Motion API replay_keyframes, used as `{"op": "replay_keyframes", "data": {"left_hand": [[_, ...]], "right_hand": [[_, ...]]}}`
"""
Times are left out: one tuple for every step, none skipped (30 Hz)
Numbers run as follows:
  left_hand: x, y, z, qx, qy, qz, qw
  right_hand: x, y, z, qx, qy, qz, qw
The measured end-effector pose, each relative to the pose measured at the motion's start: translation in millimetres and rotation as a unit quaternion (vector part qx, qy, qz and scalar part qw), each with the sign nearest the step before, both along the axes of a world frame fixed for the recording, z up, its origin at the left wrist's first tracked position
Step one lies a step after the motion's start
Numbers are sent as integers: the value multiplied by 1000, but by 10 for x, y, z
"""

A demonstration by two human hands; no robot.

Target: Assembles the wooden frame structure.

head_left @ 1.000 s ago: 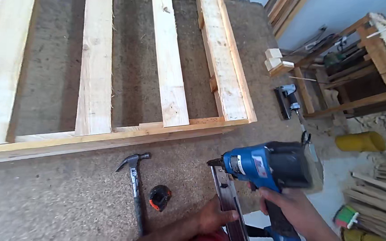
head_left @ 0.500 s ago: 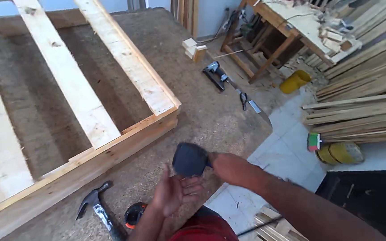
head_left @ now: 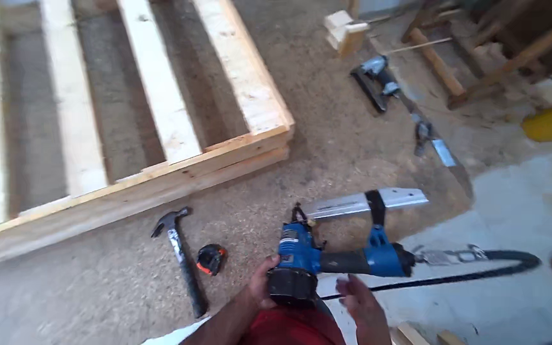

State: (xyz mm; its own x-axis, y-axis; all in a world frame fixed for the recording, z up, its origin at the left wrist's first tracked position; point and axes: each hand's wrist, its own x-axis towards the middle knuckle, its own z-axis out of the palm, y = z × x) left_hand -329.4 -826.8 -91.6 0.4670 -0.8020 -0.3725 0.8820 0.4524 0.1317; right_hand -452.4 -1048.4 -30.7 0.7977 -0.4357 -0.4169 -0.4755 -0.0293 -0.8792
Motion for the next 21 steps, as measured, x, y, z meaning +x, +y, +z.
{"op": "replay_keyframes", "data": {"left_hand": [[10, -15, -2, 2, -8, -11, 1000], [12, -40, -20, -6, -17, -19, 1000], [-2, -62, -34, -23, -26, -26, 999], [-20, -72, -38, -43, -35, -32, 998], [-24, -63, -33, -54, -43, -37, 997], [-21, -37, -19, -61, -59, -38, 996], [-18, 14, 11, -70, -82, -42, 993], [5, 82, 50, -79, -110, -50, 989], [59, 157, 106, -79, -130, -58, 987], [145, 230, 195, -80, -141, -60, 985], [248, 309, 304, -72, -152, -47, 985], [372, 398, 422, -57, -159, -21, 986], [507, 496, 536, -19, -164, 5, 986], [639, 583, 630, 28, -164, 24, 986], [736, 655, 681, 63, -151, 39, 986], [802, 724, 701, 81, -143, 53, 985], [871, 792, 706, 88, -143, 66, 984], [952, 858, 699, 90, -148, 78, 982], [1030, 920, 688, 87, -153, 91, 980], [1104, 979, 681, 84, -156, 103, 979], [1168, 1033, 687, 84, -162, 110, 977]], "right_hand": [[234, 38, -64, 81, -51, -57, 994], [511, 104, -65, 162, -107, -116, 974], [760, 184, -22, 232, -139, -182, 945], [935, 249, 39, 260, -154, -225, 926], [1036, 276, 105, 264, -161, -232, 922], [1083, 282, 175, 251, -166, -214, 929], [1074, 288, 246, 247, -183, -182, 934], [1027, 300, 314, 260, -211, -140, 932], [975, 319, 382, 277, -242, -88, 926], [929, 363, 451, 276, -267, -25, 923], [897, 430, 519, 259, -286, 42, 922], [885, 535, 609, 236, -298, 98, 920], [884, 686, 704, 214, -301, 133, 920], [892, 865, 780, 195, -301, 152, 921], [908, 1053, 835, 175, -302, 159, 923], [939, 1239, 867, 149, -309, 157, 926], [1000, 1406, 859, 131, -328, 148, 924], [1084, 1557, 832, 117, -355, 134, 918], [1176, 1683, 806, 110, -382, 124, 909], [1270, 1786, 793, 103, -403, 119, 902], [1356, 1871, 798, 88, -413, 117, 899]]}}
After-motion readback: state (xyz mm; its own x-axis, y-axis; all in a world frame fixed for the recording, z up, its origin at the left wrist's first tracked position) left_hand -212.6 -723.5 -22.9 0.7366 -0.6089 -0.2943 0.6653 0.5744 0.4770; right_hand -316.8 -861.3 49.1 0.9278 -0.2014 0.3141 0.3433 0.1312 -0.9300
